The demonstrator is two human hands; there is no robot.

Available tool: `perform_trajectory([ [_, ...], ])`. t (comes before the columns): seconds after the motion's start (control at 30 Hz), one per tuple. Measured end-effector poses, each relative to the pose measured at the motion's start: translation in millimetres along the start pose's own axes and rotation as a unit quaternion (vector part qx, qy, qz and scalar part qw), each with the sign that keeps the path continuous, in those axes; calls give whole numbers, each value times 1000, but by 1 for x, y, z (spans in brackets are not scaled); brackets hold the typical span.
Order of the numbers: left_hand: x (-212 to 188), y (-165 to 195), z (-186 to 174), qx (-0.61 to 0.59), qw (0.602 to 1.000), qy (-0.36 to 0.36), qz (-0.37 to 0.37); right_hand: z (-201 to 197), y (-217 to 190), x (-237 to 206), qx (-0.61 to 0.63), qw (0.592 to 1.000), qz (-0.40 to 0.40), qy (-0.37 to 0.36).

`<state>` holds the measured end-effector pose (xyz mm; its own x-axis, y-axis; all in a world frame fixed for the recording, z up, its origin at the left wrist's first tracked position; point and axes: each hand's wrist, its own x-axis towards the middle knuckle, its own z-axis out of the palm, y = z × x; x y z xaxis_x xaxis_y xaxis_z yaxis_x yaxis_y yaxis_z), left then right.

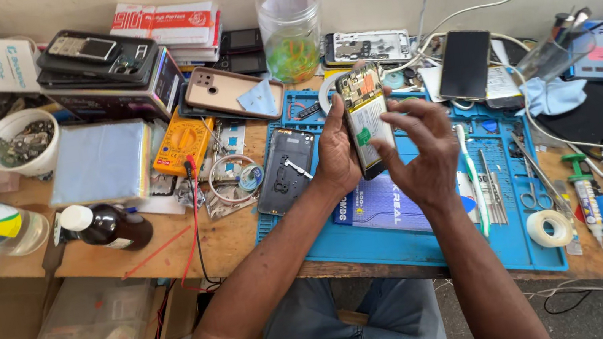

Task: The person disassembles two smartphones on a workbench, using a prying tool and tweezers to remove back covers and internal components. The person handles batteries, circuit boards, and connectors, then reassembles the devices and tests the screens.

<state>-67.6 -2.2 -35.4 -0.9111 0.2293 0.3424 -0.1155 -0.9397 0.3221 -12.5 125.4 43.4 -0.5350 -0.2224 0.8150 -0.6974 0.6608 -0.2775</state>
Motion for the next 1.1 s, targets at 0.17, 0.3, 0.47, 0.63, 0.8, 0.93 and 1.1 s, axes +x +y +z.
perform_trajectory([
  [0.17, 3, 8, 6, 168, 979, 98, 65, 19, 2, -8, 150, 975, 124, -104],
  [0.3, 5, 14, 12, 310, 940, 87, 111, 26, 34, -18, 151, 955, 250, -59],
  [0.47, 4, 20, 21, 304, 947, 80, 70, 30, 62, -23, 432, 812, 393, -1],
  [0.63, 0, 23, 24, 274, 958, 67, 53, 30, 67, -26, 494, 779, 385, 1],
  [0.8, -1, 26, 28, 268, 960, 67, 44, 29, 67, -26, 509, 775, 374, -1],
  [0.93, -1, 24, 27, 276, 959, 58, 37, 27, 64, -23, 510, 774, 376, 6],
  [1.1, -3, 3, 10, 354, 931, 90, 5, 25, 44, -20, 351, 890, 291, -8],
])
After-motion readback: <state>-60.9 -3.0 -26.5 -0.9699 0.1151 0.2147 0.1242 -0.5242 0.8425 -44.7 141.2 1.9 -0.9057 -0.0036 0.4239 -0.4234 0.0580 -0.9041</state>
